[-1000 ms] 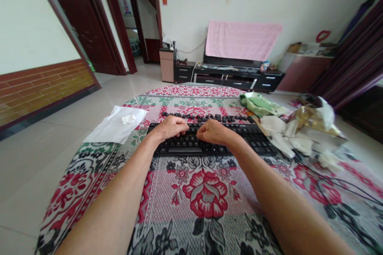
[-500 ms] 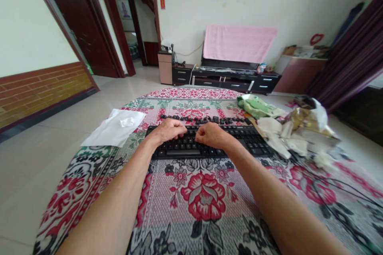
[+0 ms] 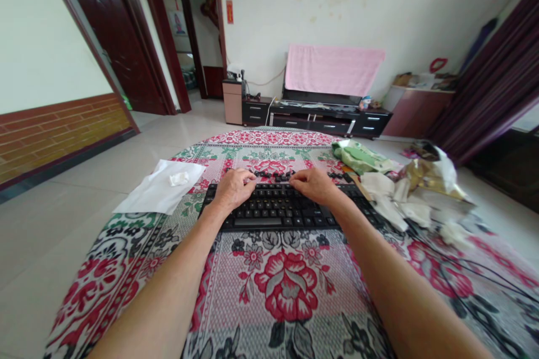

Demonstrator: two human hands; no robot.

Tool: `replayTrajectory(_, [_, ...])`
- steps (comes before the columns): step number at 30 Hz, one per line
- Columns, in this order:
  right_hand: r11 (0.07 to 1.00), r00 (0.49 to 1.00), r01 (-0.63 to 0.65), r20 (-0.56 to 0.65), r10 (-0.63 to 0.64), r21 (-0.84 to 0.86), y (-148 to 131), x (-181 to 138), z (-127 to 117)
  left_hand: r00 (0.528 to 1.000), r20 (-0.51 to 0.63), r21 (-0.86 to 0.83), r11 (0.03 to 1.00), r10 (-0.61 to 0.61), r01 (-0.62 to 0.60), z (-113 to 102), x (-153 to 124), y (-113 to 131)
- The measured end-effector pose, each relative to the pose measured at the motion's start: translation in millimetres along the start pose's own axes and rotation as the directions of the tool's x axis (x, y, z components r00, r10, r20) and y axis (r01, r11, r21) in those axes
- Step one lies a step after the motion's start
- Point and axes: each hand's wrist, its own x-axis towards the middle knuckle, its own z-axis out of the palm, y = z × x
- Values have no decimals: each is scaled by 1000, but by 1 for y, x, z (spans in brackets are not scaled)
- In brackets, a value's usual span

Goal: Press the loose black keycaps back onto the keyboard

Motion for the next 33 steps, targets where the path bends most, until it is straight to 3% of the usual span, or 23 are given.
replayTrajectory(4, [999, 996, 4, -93, -8, -44, 12, 10, 2, 994, 104, 109, 994, 14, -25, 5, -1, -5])
replayTrajectory(9, [975, 994, 98, -26, -105, -200, 8, 36, 15, 991, 130, 134, 991, 10, -28, 5, 0, -6])
replayTrajectory(16, [924, 987, 135, 131, -94, -357, 3, 58, 18, 990, 142, 123, 992, -14, -3, 4, 0, -4])
replayTrajectory(33, [923, 969, 197, 208, -133, -330, 4, 62, 16, 992, 122, 132, 991, 13, -29, 6, 0, -7])
